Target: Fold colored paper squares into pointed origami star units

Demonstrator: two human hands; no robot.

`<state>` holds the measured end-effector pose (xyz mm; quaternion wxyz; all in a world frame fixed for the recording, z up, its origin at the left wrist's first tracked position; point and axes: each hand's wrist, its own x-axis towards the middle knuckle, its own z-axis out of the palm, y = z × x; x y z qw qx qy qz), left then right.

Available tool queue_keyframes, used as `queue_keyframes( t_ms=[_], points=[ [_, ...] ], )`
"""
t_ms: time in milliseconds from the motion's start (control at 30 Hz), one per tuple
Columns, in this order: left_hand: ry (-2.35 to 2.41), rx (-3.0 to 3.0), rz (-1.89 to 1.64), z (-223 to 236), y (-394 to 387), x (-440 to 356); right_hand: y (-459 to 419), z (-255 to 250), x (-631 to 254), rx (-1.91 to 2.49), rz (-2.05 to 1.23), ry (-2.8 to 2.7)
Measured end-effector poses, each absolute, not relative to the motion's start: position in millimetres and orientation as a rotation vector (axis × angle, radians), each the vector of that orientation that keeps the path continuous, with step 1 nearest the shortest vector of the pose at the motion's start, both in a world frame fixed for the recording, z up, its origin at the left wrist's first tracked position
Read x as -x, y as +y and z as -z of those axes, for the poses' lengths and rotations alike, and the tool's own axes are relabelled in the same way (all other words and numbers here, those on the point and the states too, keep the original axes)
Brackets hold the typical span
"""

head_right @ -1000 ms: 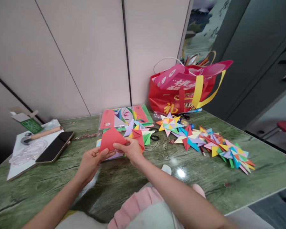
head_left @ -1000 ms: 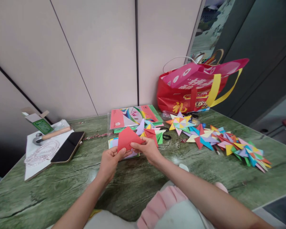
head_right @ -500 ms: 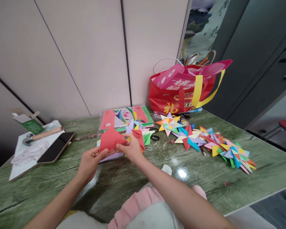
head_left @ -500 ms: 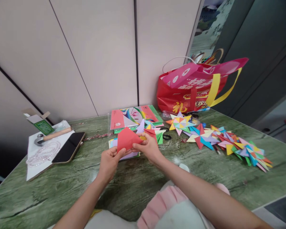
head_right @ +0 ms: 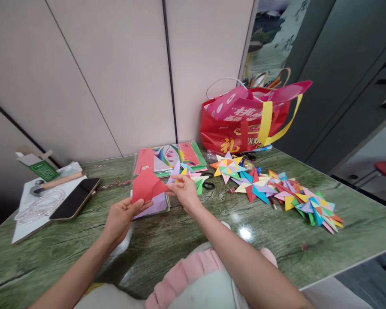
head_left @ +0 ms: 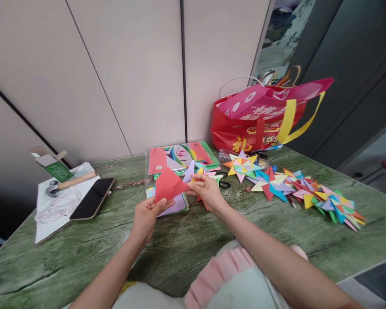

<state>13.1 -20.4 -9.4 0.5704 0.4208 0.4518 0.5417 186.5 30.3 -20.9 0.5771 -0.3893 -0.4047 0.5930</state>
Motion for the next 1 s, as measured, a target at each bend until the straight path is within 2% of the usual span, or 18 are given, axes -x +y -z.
queue_keyframes(
  t_ms=[133, 500, 1000],
  points=[
    [1.076, -1.009, -1.212, 10.4, -20.8, -13.3, 25.5, 20.3, -181.9, 0.942, -1.173, -1.145],
    [1.11, -1.218, -1.002, 9.2, -22.9, -15.0, 16.0, 24.3, -179.5, 0.926, -1.561, -1.332],
    [1.185, -1.236, -1.051, 6.1, -23.2, -14.8, 17.2, 22.3, -179.0, 0.967, -1.508, -1.211]
  ],
)
